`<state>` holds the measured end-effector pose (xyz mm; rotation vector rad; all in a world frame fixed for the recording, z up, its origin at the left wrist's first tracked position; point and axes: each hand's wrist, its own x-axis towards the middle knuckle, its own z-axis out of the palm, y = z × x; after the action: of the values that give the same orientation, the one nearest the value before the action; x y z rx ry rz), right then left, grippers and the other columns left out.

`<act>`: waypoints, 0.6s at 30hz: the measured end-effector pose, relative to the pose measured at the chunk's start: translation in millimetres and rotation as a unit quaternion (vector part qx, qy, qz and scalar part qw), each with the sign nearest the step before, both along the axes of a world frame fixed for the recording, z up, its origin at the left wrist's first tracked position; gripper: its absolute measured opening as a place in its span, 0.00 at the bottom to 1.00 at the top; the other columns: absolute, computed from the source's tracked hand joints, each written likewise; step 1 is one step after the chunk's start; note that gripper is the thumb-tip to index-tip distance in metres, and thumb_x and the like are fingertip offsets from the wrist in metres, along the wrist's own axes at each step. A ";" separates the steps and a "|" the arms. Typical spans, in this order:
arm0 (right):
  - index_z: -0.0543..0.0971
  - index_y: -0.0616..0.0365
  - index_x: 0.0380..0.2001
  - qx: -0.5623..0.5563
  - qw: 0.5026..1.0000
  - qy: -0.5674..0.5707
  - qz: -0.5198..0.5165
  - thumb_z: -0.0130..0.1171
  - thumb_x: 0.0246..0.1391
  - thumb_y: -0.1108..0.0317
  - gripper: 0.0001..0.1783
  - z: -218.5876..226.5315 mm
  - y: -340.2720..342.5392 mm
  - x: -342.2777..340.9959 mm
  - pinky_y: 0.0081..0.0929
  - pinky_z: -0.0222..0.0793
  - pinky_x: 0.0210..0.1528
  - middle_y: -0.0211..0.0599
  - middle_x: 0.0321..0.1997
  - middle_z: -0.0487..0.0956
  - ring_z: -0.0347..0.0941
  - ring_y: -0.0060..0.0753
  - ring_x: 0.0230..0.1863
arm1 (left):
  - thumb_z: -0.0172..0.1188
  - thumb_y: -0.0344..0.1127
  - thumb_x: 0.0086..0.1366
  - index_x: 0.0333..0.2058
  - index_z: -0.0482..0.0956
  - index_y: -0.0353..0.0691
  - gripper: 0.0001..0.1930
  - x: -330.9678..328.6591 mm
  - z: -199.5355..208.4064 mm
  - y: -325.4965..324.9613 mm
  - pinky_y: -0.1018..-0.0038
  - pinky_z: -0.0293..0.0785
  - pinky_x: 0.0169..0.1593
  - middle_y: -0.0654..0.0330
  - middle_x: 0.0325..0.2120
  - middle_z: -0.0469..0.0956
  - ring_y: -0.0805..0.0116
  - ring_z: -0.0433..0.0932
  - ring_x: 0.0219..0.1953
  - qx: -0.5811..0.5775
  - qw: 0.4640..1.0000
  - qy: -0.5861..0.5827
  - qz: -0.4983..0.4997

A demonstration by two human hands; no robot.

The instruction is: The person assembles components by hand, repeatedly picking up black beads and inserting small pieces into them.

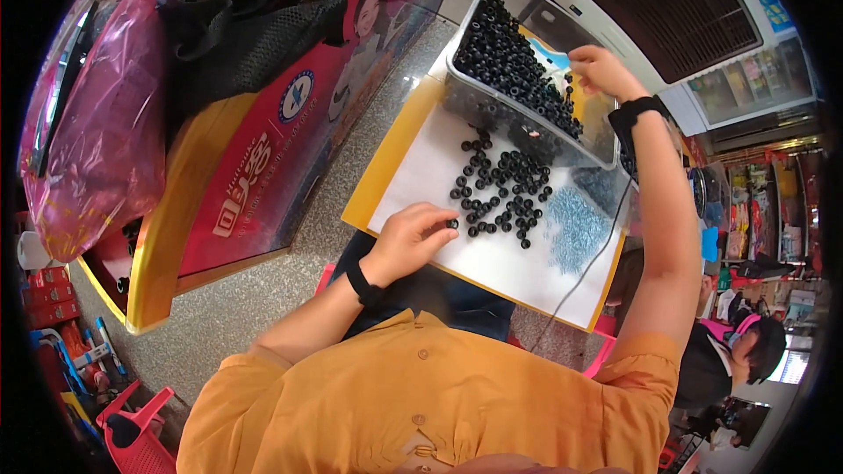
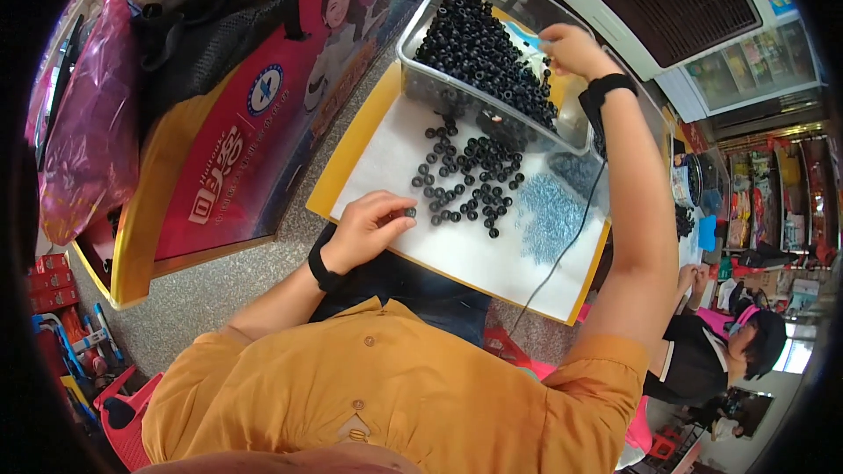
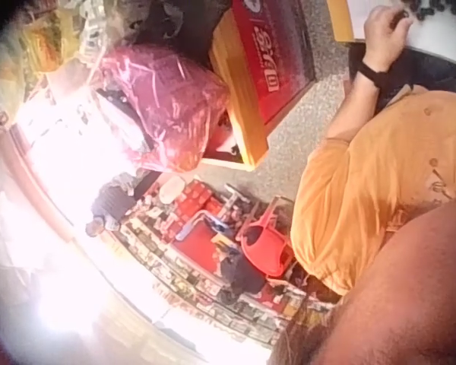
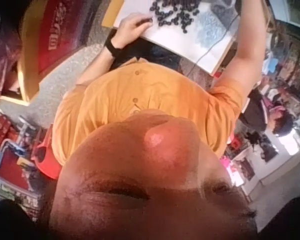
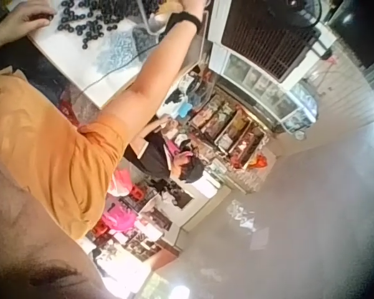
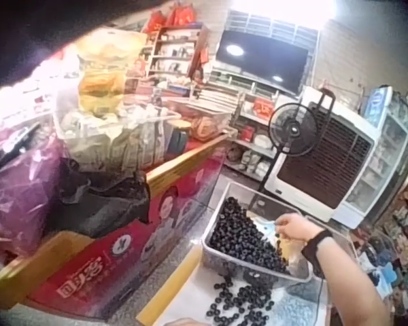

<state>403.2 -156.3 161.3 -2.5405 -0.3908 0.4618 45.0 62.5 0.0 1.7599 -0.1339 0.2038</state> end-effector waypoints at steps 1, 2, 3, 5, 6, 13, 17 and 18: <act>0.79 0.59 0.50 -0.059 0.997 0.044 -0.010 0.64 0.55 0.63 0.20 -15.5 -1.9 17.3 0.24 0.73 0.31 0.33 0.35 0.80 0.75 0.23 0.30 | 0.66 0.34 0.60 0.42 0.82 0.37 0.12 -0.1 0.4 0.2 0.74 0.74 0.33 0.57 0.30 0.78 0.66 0.77 0.28 -0.002 1.000 -0.002 0.001; 0.78 0.58 0.52 -0.130 0.988 0.034 0.075 0.64 0.55 0.64 0.22 -36.6 -28.0 45.8 0.27 0.74 0.32 0.37 0.37 0.80 0.76 0.27 0.29 | 0.66 0.34 0.60 0.42 0.82 0.38 0.12 4.6 1.8 -2.8 0.74 0.74 0.33 0.57 0.30 0.78 0.66 0.77 0.29 -0.010 1.000 -0.011 -0.010; 0.76 0.57 0.54 -0.201 0.966 0.027 0.162 0.64 0.54 0.65 0.24 -50.1 -49.1 67.8 0.30 0.75 0.32 0.40 0.39 0.81 0.76 0.30 0.28 | 0.66 0.34 0.60 0.42 0.82 0.38 0.12 8.9 2.3 -4.8 0.74 0.74 0.33 0.57 0.31 0.78 0.66 0.77 0.29 -0.019 1.000 -0.017 -0.019; 0.66 0.50 0.65 -0.290 0.954 0.074 0.032 0.59 0.55 0.61 0.33 -56.2 26.1 20.5 0.37 0.79 0.35 0.45 0.50 0.79 0.79 0.36 0.40 | 0.66 0.34 0.60 0.43 0.82 0.38 0.13 -1.1 -2.9 4.3 0.74 0.74 0.34 0.57 0.31 0.78 0.66 0.78 0.30 -0.004 1.000 -0.002 0.009; 0.63 0.46 0.67 -0.318 0.943 0.076 0.055 0.60 0.54 0.58 0.37 -57.7 32.2 19.2 0.37 0.79 0.37 0.46 0.52 0.78 0.79 0.38 0.40 | 0.66 0.34 0.61 0.43 0.81 0.39 0.12 -1.7 -2.5 3.6 0.73 0.74 0.35 0.57 0.31 0.78 0.66 0.78 0.30 -0.007 1.000 -0.008 0.001; 0.53 0.38 0.71 -0.271 0.942 0.196 0.030 0.59 0.53 0.52 0.44 -46.9 44.1 7.8 0.42 0.77 0.35 0.45 0.66 0.67 0.72 0.46 0.55 | 0.66 0.33 0.60 0.43 0.81 0.39 0.12 4.0 -3.3 3.4 0.73 0.74 0.36 0.59 0.29 0.77 0.66 0.78 0.31 -0.020 1.000 -0.014 -0.016; 0.54 0.40 0.72 -0.174 0.951 0.251 -0.043 0.58 0.55 0.53 0.43 -52.5 45.8 -6.0 0.49 0.68 0.53 0.40 0.71 0.60 0.64 0.46 0.63 | 0.66 0.32 0.60 0.43 0.82 0.39 0.12 1.3 -4.4 4.7 0.73 0.74 0.36 0.59 0.29 0.77 0.67 0.78 0.31 -0.023 1.000 -0.013 -0.010; 0.55 0.46 0.71 -0.156 0.970 0.181 -0.039 0.59 0.54 0.58 0.43 -70.1 25.8 6.0 0.46 0.65 0.56 0.40 0.68 0.65 0.66 0.41 0.61 | 0.66 0.32 0.60 0.43 0.82 0.39 0.12 4.4 -2.6 2.7 0.73 0.74 0.36 0.59 0.29 0.77 0.67 0.78 0.31 -0.025 0.999 -0.020 -0.015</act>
<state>409.2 -130.5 91.2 -2.6750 -0.0844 1.0045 49.4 65.2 -2.7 1.7025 -0.1832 0.2186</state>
